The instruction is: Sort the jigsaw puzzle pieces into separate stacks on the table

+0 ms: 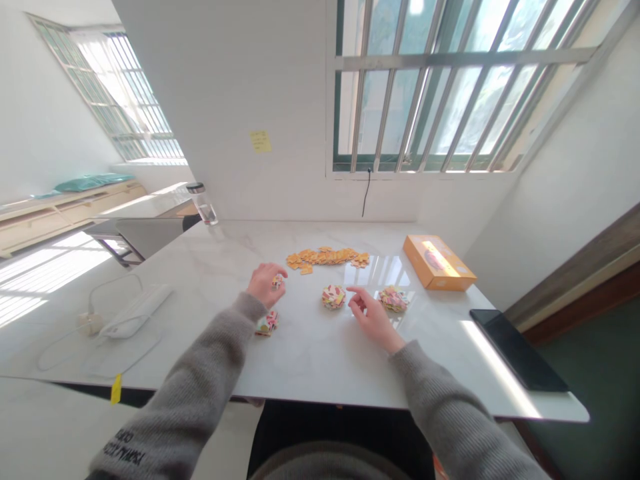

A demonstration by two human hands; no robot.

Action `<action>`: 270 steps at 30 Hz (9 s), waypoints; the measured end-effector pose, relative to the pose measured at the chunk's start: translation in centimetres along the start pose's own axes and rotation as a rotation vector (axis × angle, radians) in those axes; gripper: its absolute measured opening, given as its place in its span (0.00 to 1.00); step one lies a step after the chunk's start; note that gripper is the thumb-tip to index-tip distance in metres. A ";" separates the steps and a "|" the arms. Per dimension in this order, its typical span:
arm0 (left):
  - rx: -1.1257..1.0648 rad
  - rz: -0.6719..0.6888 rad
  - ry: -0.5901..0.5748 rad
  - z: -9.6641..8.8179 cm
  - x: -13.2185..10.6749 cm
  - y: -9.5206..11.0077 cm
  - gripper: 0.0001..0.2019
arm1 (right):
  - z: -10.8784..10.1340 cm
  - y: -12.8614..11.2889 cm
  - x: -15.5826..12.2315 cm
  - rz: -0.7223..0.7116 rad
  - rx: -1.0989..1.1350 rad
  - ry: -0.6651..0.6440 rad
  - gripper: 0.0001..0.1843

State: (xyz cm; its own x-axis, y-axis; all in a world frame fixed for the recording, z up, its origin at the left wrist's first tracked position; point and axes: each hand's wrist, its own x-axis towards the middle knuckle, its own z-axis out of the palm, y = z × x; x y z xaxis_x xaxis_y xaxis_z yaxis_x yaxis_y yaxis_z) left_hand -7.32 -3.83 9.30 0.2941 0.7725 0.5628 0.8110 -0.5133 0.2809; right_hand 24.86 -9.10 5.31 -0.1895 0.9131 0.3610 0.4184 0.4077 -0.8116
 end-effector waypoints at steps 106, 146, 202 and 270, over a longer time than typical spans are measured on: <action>0.036 -0.207 -0.072 0.7 -2.4 -9.4 0.08 | -0.1 -0.1 -0.1 -0.019 -0.110 -0.035 0.19; -0.359 0.112 -0.150 8.8 -0.5 8.0 0.08 | -0.4 -0.2 -0.1 -0.219 -0.170 0.023 0.19; -0.233 -0.203 0.080 0.3 -1.4 -5.2 0.09 | -0.2 0.7 -0.2 -0.142 -0.133 -0.010 0.22; -0.250 0.004 0.084 10.1 -1.5 8.4 0.15 | -6.8 4.2 -1.7 0.150 -0.675 0.576 0.26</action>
State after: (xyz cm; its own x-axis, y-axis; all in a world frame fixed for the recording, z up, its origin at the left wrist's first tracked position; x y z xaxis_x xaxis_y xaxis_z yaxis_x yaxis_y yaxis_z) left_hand 4.17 -5.50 2.99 0.2451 0.7420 0.6240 0.6564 -0.6007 0.4565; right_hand 32.92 -8.92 4.43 0.3079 0.7426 0.5948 0.8700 0.0333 -0.4919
